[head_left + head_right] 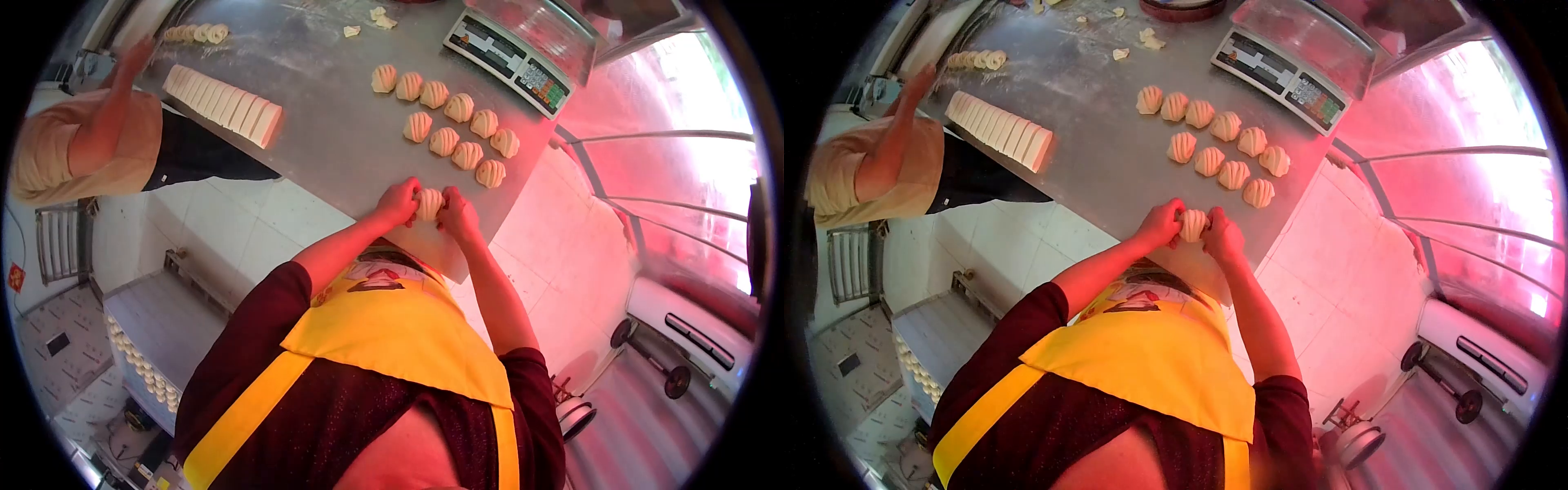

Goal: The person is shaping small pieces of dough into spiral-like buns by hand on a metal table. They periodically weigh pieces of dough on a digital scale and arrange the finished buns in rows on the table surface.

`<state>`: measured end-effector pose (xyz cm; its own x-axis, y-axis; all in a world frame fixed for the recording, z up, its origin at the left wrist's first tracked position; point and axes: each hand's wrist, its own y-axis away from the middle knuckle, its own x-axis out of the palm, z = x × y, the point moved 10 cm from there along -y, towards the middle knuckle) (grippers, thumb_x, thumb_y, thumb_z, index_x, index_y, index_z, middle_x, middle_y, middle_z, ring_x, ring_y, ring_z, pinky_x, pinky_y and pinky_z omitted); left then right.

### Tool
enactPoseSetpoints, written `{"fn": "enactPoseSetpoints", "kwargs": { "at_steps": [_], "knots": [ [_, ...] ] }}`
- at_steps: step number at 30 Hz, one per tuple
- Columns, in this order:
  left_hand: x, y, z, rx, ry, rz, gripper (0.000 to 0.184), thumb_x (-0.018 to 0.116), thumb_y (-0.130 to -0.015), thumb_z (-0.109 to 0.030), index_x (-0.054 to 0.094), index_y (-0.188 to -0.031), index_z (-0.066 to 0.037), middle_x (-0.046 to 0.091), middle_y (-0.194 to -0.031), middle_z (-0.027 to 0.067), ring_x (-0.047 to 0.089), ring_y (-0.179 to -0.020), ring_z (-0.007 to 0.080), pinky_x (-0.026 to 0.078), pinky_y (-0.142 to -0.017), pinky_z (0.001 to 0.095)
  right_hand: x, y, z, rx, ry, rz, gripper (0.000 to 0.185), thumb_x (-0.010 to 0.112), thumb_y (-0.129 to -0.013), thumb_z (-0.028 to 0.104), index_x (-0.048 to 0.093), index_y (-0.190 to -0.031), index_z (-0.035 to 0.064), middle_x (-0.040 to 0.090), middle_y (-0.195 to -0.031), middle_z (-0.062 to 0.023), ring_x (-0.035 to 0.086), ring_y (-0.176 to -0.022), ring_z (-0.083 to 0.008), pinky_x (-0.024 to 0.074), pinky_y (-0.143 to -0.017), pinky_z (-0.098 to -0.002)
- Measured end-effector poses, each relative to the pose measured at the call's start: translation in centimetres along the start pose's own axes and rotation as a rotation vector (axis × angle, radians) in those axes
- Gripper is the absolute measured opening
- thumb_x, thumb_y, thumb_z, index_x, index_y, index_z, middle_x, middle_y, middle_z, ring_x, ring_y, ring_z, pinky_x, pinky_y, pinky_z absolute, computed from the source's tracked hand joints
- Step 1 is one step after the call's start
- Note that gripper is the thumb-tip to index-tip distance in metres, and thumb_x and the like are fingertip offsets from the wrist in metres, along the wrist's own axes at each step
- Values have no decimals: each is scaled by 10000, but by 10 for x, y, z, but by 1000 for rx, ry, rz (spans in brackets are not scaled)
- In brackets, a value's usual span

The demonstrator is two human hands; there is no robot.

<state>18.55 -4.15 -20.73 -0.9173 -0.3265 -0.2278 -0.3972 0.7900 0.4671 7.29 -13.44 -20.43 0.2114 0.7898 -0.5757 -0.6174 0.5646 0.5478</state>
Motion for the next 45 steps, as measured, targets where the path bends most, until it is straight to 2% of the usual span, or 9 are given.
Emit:
{"fn": "enactPoseSetpoints", "kwargs": {
  "at_steps": [6,9,12,20,27,33,36,42,45],
  "knots": [
    [-6,-1,-8,99,-138,-47,108,557,-822,-98,537,-906,-32,602,-606,113,597,-455,205,471,-445,340,-1,-7,10,-226,358,-282,245,633,-791,112,523,-1005,70,628,-735,-90,641,-608,-192,494,-547,-342],
    [-29,-4,-1,91,52,-14,117,553,-820,-73,560,-919,-11,605,-646,121,599,-487,184,475,-463,322,25,-6,6,-37,-632,133,234,629,-850,132,516,-1026,27,627,-790,-93,645,-717,-198,504,-599,-329],
    [-103,-23,-4,114,50,-155,166,541,-820,-62,574,-970,1,613,-685,136,588,-476,201,480,-474,332,4,17,51,-72,-886,164,203,612,-874,98,530,-1023,-13,609,-810,-68,607,-708,-147,500,-619,-276],
    [-153,-104,-30,309,-503,-244,345,588,-790,-85,557,-1133,-88,583,-1116,99,558,-1030,354,485,-802,434,28,12,46,-71,-710,272,157,617,-859,87,558,-972,-4,581,-790,-55,562,-670,-131,486,-625,-270],
    [-139,-86,-56,373,-553,-284,680,702,-723,-148,415,-1339,-179,467,-1242,131,487,-1076,319,447,-917,420,18,-20,101,-146,-466,316,195,627,-856,108,573,-994,-18,602,-808,-53,573,-690,-112,485,-629,-261],
    [-207,-5,-47,618,-478,-620,592,718,-745,-190,483,-1276,-81,549,-1121,116,553,-985,288,500,-818,377,19,-97,234,-334,-388,202,256,640,-850,198,621,-1006,-3,617,-748,-49,557,-652,-128,475,-612,-283],
    [-225,19,40,73,46,-458,503,665,-825,-202,488,-1259,-18,606,-1015,102,606,-898,247,507,-784,356,107,-167,313,-564,-27,283,391,681,-801,307,614,-1007,-19,611,-799,-100,576,-720,-189,472,-646,-317],
    [-220,16,92,1,1015,-346,368,578,-899,-121,495,-1232,12,618,-1023,83,609,-910,185,500,-797,341,190,-169,409,-791,351,-151,478,759,-684,355,564,-917,-13,602,-857,-127,586,-791,-257,474,-694,-361],
    [-224,8,76,39,1392,-308,367,582,-870,-54,497,-1220,23,602,-1080,111,592,-979,187,488,-824,313,194,-164,399,-532,-72,302,509,788,-657,303,543,-966,-19,601,-870,-121,590,-801,-234,483,-718,-343]
  ]
}}
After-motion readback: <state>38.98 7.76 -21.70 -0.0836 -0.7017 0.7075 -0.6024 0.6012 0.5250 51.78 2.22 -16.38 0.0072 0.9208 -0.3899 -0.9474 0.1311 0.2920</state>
